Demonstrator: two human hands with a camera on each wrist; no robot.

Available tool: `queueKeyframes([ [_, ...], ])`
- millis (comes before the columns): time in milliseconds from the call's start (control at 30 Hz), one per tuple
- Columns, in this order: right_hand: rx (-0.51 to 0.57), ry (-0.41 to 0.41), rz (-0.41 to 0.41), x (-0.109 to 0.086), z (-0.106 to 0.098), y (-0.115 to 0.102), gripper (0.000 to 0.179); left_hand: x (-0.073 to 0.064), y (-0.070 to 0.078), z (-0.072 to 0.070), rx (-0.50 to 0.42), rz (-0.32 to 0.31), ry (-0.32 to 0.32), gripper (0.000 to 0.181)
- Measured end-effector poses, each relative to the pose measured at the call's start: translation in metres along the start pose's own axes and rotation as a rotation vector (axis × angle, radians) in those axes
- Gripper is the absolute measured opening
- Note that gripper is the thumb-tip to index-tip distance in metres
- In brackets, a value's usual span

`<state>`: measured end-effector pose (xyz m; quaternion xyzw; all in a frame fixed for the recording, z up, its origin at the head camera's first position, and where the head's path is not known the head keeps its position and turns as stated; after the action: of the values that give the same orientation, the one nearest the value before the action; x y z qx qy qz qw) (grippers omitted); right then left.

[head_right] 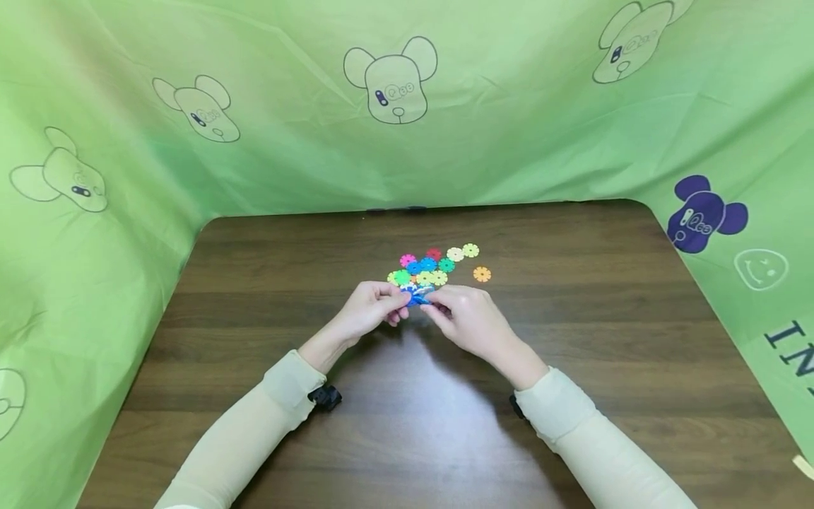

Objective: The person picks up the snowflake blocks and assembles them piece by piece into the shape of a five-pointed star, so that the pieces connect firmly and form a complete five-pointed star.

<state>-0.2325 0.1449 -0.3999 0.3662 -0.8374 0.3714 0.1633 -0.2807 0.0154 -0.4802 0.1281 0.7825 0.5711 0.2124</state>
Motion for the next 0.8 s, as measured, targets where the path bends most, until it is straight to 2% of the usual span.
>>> queueKeyframes([
  [100,0.010,-0.122,0.131,-0.001,0.001,0.019,0.018,-0.002,-0.002,-0.004,0.038,0.004,-0.034,0.028],
  [200,0.001,-0.225,0.304,-0.005,-0.008,0.051,0.018,-0.004,-0.004,-0.005,0.086,0.000,-0.090,0.029],
  [300,-0.037,-0.262,0.442,-0.009,-0.024,0.088,0.018,-0.007,-0.009,-0.002,0.149,-0.010,-0.170,0.027],
  [433,-0.105,-0.274,0.573,-0.015,-0.040,0.135,0.021,-0.016,-0.015,0.012,0.250,-0.010,-0.328,0.027],
  [533,-0.128,-0.293,0.632,-0.019,-0.043,0.159,0.028,-0.023,-0.019,0.025,0.325,0.012,-0.425,0.029],
  [600,-0.129,-0.310,0.646,-0.019,-0.041,0.168,0.035,-0.027,-0.019,0.030,0.373,0.029,-0.455,0.029],
  [700,-0.127,-0.325,0.641,-0.017,-0.038,0.173,0.042,-0.030,-0.018,0.034,0.444,0.041,-0.467,0.029],
  [800,-0.121,-0.339,0.629,-0.015,-0.035,0.172,0.035,-0.030,-0.020,0.034,0.532,0.026,-0.460,0.031],
])
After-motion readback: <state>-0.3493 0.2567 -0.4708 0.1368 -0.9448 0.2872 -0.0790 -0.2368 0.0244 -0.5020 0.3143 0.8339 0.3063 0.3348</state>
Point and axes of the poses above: each hand's wrist, its own x-axis towards the middle knuckle, its own z-axis out of the palm, y = z × x, the point moved 10 cm from there along x, towards the middle knuckle, and after that the axes turned 12 degrees about x, right-handed, at the moved point
